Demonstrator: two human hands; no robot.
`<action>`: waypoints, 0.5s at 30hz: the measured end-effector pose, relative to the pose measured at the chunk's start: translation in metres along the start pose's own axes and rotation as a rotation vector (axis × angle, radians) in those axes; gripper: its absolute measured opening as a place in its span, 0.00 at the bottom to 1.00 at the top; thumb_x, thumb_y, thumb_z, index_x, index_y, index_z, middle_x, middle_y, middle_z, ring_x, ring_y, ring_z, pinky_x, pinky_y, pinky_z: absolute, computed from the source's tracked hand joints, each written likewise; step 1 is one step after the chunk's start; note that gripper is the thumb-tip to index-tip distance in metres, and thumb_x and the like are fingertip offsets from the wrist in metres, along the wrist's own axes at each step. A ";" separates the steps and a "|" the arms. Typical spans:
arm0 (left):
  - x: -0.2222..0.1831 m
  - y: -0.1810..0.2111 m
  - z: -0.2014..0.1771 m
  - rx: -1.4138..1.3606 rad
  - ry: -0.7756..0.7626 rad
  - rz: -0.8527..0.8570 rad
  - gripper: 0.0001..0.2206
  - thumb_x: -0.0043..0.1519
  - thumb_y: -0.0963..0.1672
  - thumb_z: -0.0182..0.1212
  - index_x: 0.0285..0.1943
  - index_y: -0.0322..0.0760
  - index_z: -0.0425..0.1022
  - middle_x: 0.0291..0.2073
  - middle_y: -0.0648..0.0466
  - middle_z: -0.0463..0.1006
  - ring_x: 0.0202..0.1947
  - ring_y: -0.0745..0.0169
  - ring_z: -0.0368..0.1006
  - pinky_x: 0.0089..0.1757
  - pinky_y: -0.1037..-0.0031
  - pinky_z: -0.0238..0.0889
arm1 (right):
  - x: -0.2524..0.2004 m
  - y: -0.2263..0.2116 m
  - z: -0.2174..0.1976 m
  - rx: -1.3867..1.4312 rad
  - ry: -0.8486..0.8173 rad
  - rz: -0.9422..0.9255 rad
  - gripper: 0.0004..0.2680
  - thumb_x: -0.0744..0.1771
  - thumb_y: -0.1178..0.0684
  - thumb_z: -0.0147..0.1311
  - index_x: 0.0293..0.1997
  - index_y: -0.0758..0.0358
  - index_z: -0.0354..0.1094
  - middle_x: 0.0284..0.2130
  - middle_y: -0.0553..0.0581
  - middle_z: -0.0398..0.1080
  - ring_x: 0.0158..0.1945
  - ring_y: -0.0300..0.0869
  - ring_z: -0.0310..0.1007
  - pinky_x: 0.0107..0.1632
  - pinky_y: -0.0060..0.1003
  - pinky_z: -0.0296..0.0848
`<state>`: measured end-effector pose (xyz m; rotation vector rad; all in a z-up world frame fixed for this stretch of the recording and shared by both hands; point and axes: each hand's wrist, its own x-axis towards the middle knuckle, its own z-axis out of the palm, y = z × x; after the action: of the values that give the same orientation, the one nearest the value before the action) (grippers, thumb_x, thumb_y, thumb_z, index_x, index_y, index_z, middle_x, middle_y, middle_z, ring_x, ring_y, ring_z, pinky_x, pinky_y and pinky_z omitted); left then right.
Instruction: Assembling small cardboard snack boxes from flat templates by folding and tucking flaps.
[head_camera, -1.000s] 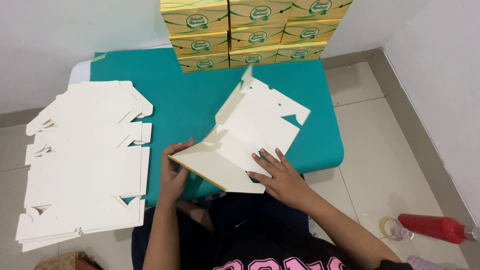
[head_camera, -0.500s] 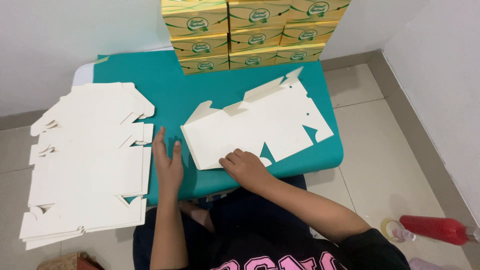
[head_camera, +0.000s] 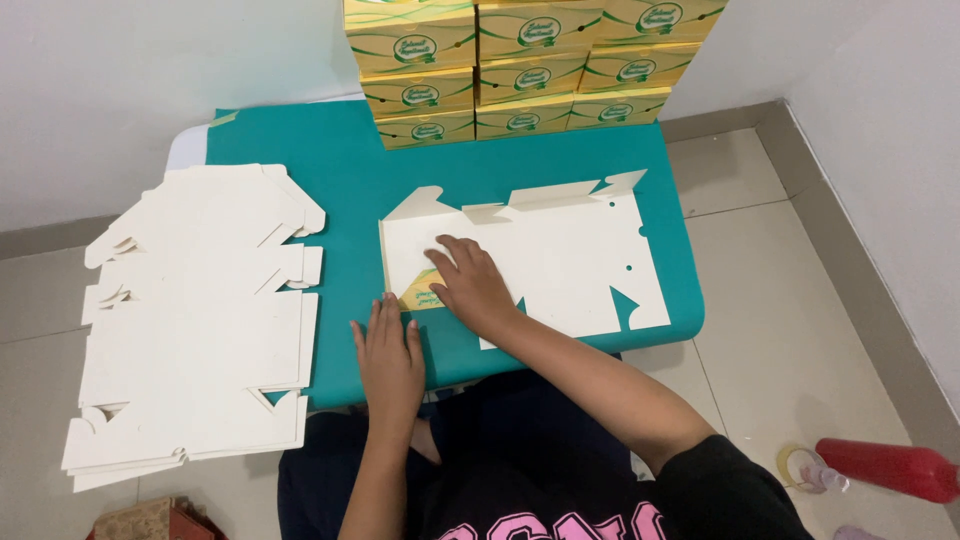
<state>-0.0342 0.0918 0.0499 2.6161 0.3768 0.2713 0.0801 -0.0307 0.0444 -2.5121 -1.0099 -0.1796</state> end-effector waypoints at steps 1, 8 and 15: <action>-0.001 0.000 0.007 -0.001 -0.001 0.001 0.20 0.68 0.46 0.42 0.68 0.33 0.58 0.63 0.45 0.64 0.66 0.50 0.54 0.64 0.50 0.28 | -0.001 0.002 0.007 -0.001 0.000 0.002 0.16 0.66 0.52 0.49 0.61 0.62 0.56 0.54 0.62 0.57 0.59 0.55 0.57 0.54 0.47 0.65; -0.002 -0.006 0.031 0.427 0.063 0.130 0.19 0.67 0.46 0.43 0.67 0.38 0.61 0.62 0.50 0.66 0.65 0.57 0.57 0.65 0.58 0.34 | -0.028 -0.016 0.017 -0.170 -0.036 -0.318 0.12 0.67 0.53 0.43 0.54 0.66 0.63 0.53 0.62 0.65 0.60 0.52 0.61 0.65 0.51 0.52; 0.004 -0.007 0.030 0.540 -0.136 0.113 0.23 0.68 0.51 0.34 0.69 0.38 0.55 0.66 0.46 0.59 0.67 0.54 0.53 0.65 0.58 0.32 | -0.063 -0.008 -0.018 -0.110 -0.310 -0.090 0.18 0.68 0.56 0.31 0.67 0.62 0.48 0.65 0.59 0.52 0.69 0.47 0.46 0.71 0.53 0.29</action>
<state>-0.0247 0.0860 0.0208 3.1706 0.2833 0.0248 0.0292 -0.0733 0.0462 -2.6502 -1.2651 0.1363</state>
